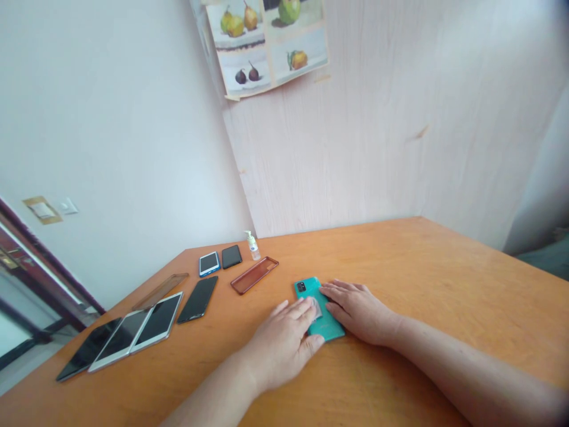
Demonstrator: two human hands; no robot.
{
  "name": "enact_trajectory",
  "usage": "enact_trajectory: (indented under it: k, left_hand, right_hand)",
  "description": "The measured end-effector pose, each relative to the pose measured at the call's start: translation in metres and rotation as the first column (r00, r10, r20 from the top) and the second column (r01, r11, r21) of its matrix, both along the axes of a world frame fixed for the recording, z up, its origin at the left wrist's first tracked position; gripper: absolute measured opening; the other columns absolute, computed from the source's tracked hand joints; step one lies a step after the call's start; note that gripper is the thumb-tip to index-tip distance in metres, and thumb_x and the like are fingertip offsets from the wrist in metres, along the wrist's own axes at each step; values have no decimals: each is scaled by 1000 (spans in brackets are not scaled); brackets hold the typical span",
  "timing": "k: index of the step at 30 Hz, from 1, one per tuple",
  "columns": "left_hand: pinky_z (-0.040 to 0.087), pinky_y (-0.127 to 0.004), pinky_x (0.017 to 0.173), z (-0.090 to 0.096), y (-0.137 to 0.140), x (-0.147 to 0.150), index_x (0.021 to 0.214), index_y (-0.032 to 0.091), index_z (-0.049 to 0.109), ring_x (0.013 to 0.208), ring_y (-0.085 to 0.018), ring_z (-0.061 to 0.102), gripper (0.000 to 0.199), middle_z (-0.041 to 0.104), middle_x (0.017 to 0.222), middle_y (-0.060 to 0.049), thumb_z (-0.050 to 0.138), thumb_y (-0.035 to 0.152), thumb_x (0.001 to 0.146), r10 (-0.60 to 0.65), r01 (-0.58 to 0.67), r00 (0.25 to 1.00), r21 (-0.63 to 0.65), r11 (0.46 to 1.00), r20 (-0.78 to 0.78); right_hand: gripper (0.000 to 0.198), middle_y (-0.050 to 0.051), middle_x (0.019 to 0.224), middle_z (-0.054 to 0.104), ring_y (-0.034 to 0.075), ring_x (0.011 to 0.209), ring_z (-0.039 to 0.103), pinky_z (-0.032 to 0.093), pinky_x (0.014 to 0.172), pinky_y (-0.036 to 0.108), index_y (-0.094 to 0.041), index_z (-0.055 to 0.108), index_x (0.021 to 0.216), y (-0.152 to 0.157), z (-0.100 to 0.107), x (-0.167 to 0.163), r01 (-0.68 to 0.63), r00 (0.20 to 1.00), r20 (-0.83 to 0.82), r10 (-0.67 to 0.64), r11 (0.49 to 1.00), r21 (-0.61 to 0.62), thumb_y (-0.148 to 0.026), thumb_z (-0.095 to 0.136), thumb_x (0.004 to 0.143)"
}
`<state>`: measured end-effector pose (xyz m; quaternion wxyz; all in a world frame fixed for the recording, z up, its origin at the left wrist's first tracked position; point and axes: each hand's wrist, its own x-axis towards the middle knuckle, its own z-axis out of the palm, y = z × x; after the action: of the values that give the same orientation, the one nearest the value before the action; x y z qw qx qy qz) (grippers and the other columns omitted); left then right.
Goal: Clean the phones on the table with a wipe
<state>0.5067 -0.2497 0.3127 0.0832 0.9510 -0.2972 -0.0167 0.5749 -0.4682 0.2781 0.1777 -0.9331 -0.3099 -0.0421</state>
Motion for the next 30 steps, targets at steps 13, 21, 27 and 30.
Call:
enact_trajectory:
  k: [13,21,27,30]
  left_hand:
    - [17,-52,121,0,-4,35,154,22,27,150,-26,18,69,22,162,-8,28,63,99,76,-74,997,130,989,-7]
    - [15,-53,122,0,-12,12,156,16,23,151,-30,15,82,18,163,-12,22,71,95,77,-77,997,163,984,5]
    - [12,-49,123,5,-8,-22,155,20,25,150,-29,19,77,23,162,-9,23,69,96,-64,56,997,193,980,36]
    - [15,-53,122,1,-11,3,155,19,26,150,-31,19,78,24,161,-10,21,69,96,19,-29,998,196,980,54]
  right_hand:
    - [47,9,146,53,32,137,43,34,107,55,-23,54,140,3,-1,0,-13,1000,9,13,998,65,-36,37,98]
    - [47,9,143,55,32,136,44,34,107,54,-24,55,139,3,-1,1,-13,1000,16,12,998,66,-35,36,98]
    - [45,10,143,55,33,135,44,34,105,55,-24,58,136,6,-1,0,3,1000,22,-5,997,76,-34,36,97]
    - [45,9,142,56,33,134,45,35,105,55,-24,58,136,6,0,-1,0,1000,29,-2,997,79,-34,37,97]
